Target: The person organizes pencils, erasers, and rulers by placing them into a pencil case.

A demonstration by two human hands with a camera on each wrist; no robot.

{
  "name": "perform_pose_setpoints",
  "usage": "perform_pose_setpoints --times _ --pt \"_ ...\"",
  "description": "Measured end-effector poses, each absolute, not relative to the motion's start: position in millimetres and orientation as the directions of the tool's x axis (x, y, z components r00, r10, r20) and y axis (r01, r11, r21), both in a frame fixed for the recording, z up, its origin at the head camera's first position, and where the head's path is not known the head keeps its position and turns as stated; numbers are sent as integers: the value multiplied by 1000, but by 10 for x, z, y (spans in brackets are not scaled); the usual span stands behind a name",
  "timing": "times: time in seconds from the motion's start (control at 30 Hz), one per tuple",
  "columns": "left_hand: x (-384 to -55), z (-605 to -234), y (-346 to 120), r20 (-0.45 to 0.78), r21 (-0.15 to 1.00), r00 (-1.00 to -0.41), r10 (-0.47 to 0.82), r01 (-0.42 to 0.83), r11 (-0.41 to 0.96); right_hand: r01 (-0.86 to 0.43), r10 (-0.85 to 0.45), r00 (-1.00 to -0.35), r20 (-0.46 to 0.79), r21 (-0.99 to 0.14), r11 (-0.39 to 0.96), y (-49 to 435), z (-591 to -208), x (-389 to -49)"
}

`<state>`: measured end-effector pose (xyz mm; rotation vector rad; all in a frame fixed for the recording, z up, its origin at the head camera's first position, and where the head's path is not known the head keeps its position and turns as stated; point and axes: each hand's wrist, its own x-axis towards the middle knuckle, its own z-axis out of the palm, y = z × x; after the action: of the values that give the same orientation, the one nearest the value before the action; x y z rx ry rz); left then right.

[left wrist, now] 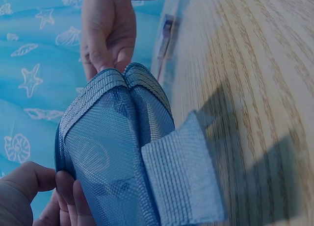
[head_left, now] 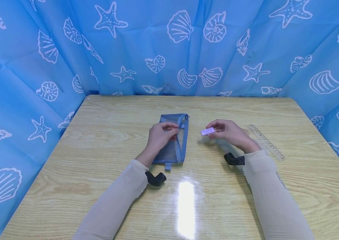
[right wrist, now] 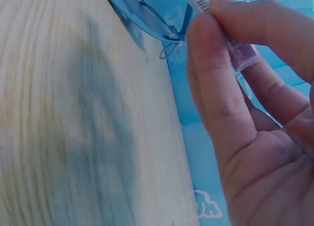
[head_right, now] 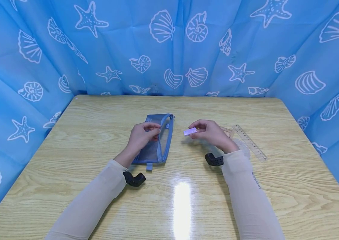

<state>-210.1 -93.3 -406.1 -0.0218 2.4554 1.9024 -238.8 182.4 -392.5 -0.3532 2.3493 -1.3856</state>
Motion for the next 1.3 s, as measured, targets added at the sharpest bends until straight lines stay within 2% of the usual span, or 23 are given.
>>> perform_pose_setpoints --times 0.33,0.57,0.8,1.3 --pt "-2105 -4055 -932 -52 965 -999 8 -49 257 -1 -399 -893 -208 -886 463 1647 -4000 -2363" --pt "-2121 -4055 -924 -59 963 -998 -3 -57 262 26 -481 -844 -236 -915 403 1455 -4119 -2333" --pt "-2115 -4036 -928 -56 964 -998 -12 -57 258 4 -563 -801 -204 -942 335 1246 -4187 -2251" --pt "-2109 -4033 -929 -38 964 -999 -12 -40 262 -69 -585 -787 -193 -916 396 1031 -4180 -2121"
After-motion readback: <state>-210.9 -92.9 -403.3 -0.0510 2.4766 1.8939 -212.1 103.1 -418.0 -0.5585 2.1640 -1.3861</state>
